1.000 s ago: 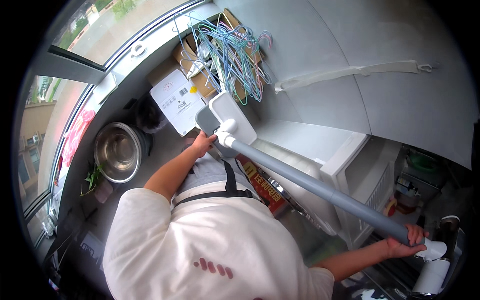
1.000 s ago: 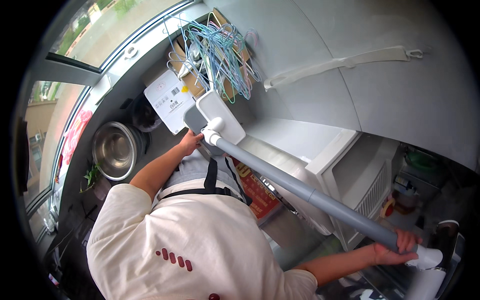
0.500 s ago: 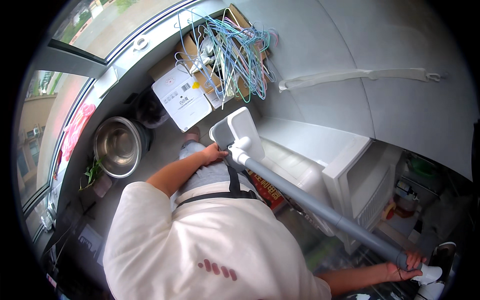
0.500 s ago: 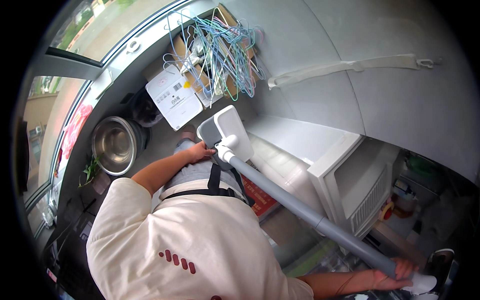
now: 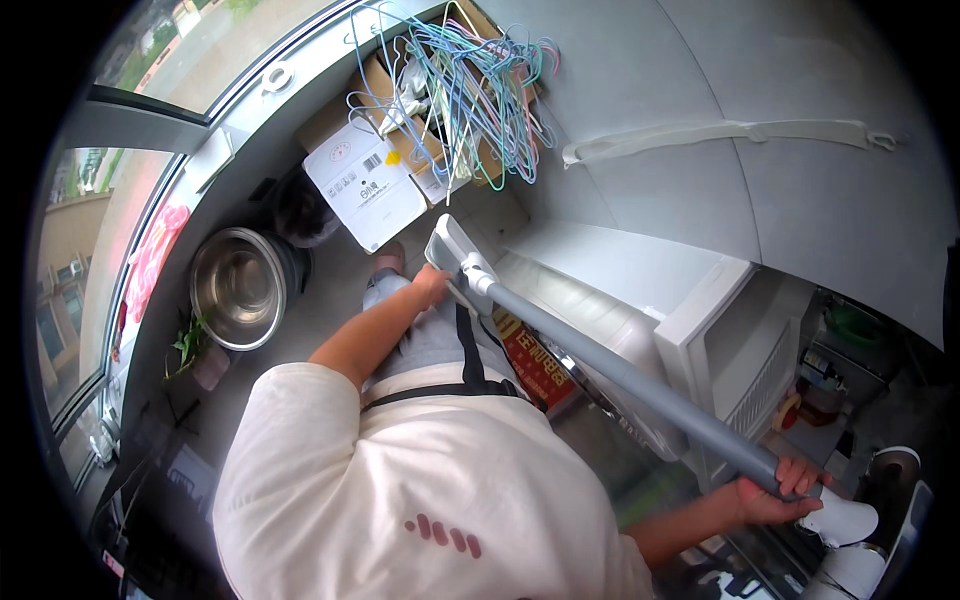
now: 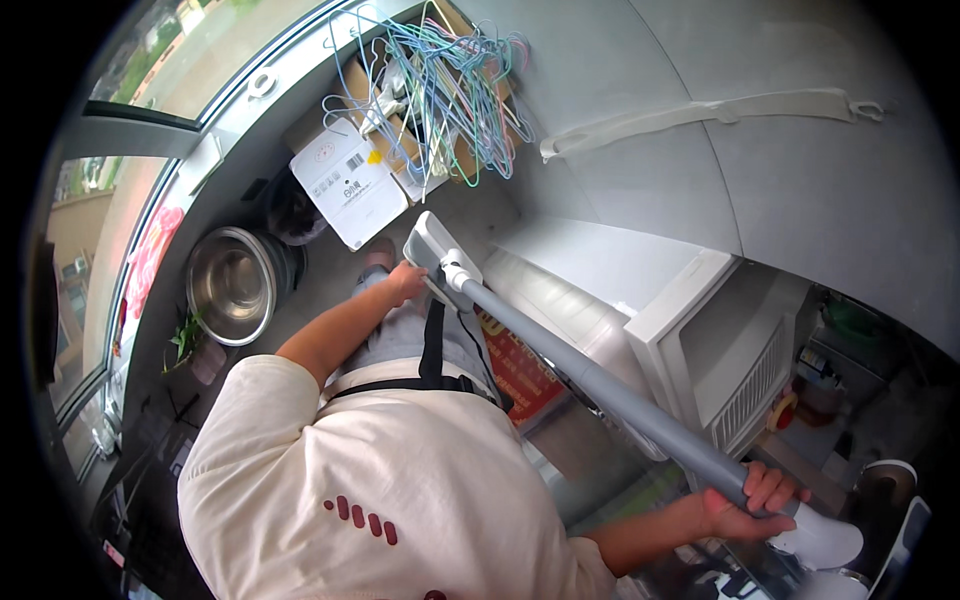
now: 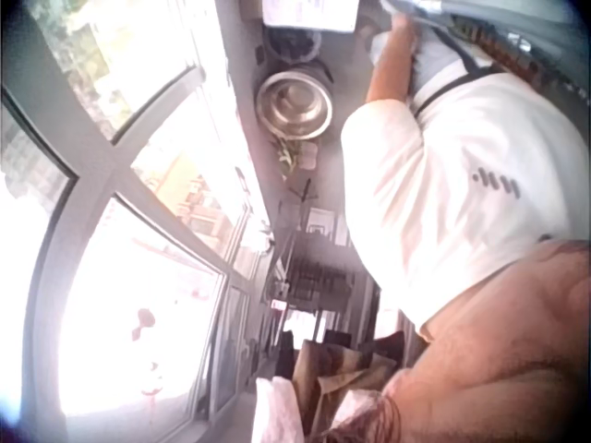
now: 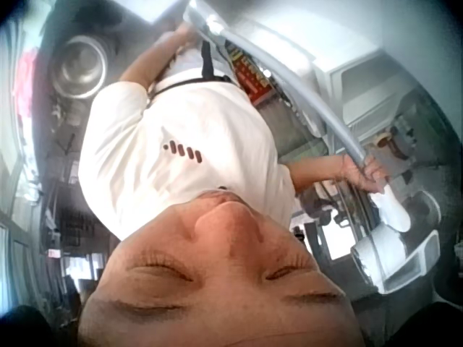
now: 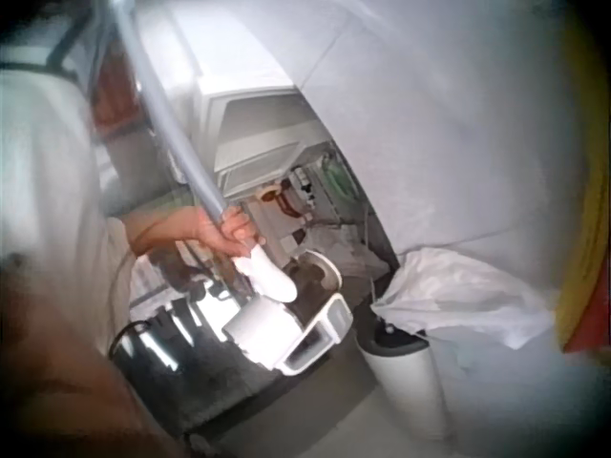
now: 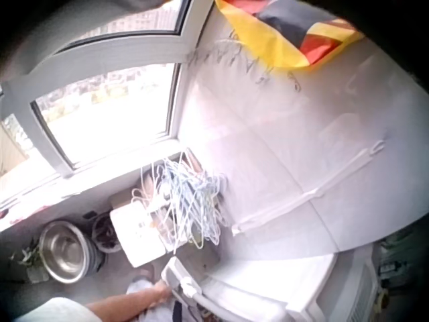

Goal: The person assembles a handheld cleaning device by attaching a long gray tube to a white motor unit, then securing a gray microfiber pad onto the device's head. The person manipulates the device components and the pad by hand to complete the assembly.

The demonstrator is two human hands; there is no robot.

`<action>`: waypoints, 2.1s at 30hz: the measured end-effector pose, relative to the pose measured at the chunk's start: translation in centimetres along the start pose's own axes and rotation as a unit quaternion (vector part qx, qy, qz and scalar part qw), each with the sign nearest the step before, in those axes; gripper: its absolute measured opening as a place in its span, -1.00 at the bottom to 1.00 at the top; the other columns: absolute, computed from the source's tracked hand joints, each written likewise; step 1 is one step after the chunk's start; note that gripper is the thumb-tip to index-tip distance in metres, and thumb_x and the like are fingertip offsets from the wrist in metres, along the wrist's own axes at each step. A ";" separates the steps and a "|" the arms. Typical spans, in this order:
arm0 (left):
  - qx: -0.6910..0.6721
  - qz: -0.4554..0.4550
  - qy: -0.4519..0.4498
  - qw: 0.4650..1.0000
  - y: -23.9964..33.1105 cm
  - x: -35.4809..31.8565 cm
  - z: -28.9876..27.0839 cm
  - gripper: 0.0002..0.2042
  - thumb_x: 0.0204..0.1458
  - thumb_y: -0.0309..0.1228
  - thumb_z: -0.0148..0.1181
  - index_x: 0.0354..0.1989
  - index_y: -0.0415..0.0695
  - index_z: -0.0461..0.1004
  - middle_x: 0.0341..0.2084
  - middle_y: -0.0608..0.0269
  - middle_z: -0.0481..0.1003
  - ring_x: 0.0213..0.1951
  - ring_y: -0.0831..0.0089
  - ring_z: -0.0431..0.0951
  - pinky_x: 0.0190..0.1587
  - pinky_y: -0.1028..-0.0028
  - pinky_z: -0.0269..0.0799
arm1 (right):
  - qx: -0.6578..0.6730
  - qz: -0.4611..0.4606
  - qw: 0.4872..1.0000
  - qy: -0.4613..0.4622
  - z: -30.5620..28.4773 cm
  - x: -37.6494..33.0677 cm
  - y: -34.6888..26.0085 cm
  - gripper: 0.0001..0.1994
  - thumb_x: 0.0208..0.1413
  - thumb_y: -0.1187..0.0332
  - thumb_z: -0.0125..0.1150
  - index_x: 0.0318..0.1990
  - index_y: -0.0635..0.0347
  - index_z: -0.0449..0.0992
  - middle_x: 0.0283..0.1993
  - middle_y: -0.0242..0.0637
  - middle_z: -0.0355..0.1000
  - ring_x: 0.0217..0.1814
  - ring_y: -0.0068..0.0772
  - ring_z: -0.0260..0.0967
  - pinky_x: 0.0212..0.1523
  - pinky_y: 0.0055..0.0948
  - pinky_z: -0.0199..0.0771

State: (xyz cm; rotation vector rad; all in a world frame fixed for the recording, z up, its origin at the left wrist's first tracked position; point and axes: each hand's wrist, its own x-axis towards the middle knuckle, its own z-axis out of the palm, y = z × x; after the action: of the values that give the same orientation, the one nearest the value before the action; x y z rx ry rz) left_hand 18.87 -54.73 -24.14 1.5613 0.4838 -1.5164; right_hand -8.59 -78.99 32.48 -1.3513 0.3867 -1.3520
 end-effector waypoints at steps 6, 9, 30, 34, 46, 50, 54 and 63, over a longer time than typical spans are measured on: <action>0.188 0.121 0.058 0.973 -3.5 5.1 -1.9 -0.38 0.05 -0.24 0.16 0.28 -0.15 0.13 -0.12 -0.03 0.49 -0.11 0.32 0.54 -0.11 0.25 0.45 | -0.061 0.004 0.996 0.063 3.1 -0.7 6.9 -0.70 0.27 0.15 0.00 0.01 0.10 0.22 -0.45 -0.51 0.18 -0.56 -0.65 0.08 -0.48 -0.59 0.20; 0.209 0.144 0.089 0.963 -5.9 7.2 -3.6 -0.31 0.05 -0.23 0.15 0.36 -0.16 0.07 -0.07 -0.07 0.48 -0.04 0.32 0.53 0.00 0.26 0.44 | -0.125 -0.002 0.988 0.095 4.8 -0.7 11.3 -0.73 0.24 0.20 0.01 -0.02 0.07 0.21 -0.48 -0.51 0.16 -0.57 -0.64 0.09 -0.48 -0.56 0.21; -0.152 0.013 0.105 0.983 -2.9 -9.4 -12.6 -0.61 0.10 -0.33 0.14 0.13 0.01 0.34 -0.05 0.41 0.47 -0.04 0.52 0.47 -0.01 0.46 0.34 | -0.161 0.083 0.978 0.100 7.6 -5.8 35.8 -0.71 0.02 0.44 0.28 -0.16 0.20 0.30 -0.30 -0.33 0.32 -0.20 -0.46 0.24 -0.04 -0.39 0.30; -0.139 0.022 0.107 0.984 -3.0 -10.9 -12.7 -0.65 0.13 -0.31 0.12 0.10 0.01 0.35 -0.05 0.41 0.47 -0.07 0.54 0.47 -0.03 0.47 0.34 | -0.066 0.126 0.977 0.157 6.7 -7.3 39.9 -0.75 0.03 0.43 0.28 -0.17 0.16 0.35 -0.28 -0.41 0.33 -0.19 -0.53 0.22 -0.07 -0.48 0.28; -0.121 0.046 0.136 0.982 -3.4 -13.2 -15.4 -0.68 0.15 -0.29 0.11 0.08 0.00 0.37 -0.03 0.39 0.47 -0.05 0.53 0.46 -0.03 0.49 0.34 | -0.274 0.331 0.892 0.143 8.0 -11.2 42.6 -0.95 0.10 0.42 0.12 -0.31 0.16 0.43 -0.36 -0.37 0.40 -0.25 -0.52 0.29 -0.09 -0.51 0.32; -0.134 0.033 0.151 0.979 -4.7 -13.6 -15.5 -0.68 0.16 -0.29 0.10 0.08 0.01 0.37 -0.02 0.39 0.48 -0.04 0.52 0.46 -0.03 0.50 0.34 | -0.154 0.420 0.866 0.223 8.9 -11.5 43.5 -0.92 0.13 0.39 0.14 -0.34 0.18 0.42 -0.34 -0.34 0.36 -0.23 -0.53 0.23 -0.07 -0.52 0.31; -0.124 0.034 0.144 0.981 -4.0 -14.1 -15.4 -0.66 0.15 -0.29 0.11 0.10 -0.02 0.35 -0.03 0.37 0.47 -0.03 0.52 0.45 0.01 0.46 0.32 | -0.084 0.349 0.900 0.247 7.8 -13.6 44.6 -0.84 0.13 0.33 0.23 -0.32 0.20 0.41 -0.29 -0.36 0.34 -0.19 -0.51 0.18 -0.11 -0.51 0.31; -0.093 0.044 0.118 0.988 -2.8 -13.6 -14.0 -0.66 0.17 -0.28 0.09 0.10 -0.03 0.34 -0.03 0.37 0.46 -0.03 0.53 0.44 0.04 0.46 0.31 | -0.272 0.261 0.923 -0.076 -1.0 -16.1 48.7 -0.66 0.24 0.35 0.07 0.11 0.31 0.37 0.10 -0.19 0.39 0.16 -0.29 0.33 0.29 -0.29 0.30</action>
State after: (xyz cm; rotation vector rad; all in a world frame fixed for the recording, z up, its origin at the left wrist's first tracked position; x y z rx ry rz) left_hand 22.57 -38.19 -14.17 1.5995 0.6620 -1.1887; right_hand 8.15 -81.45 -15.98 -1.6348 0.9930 -0.7060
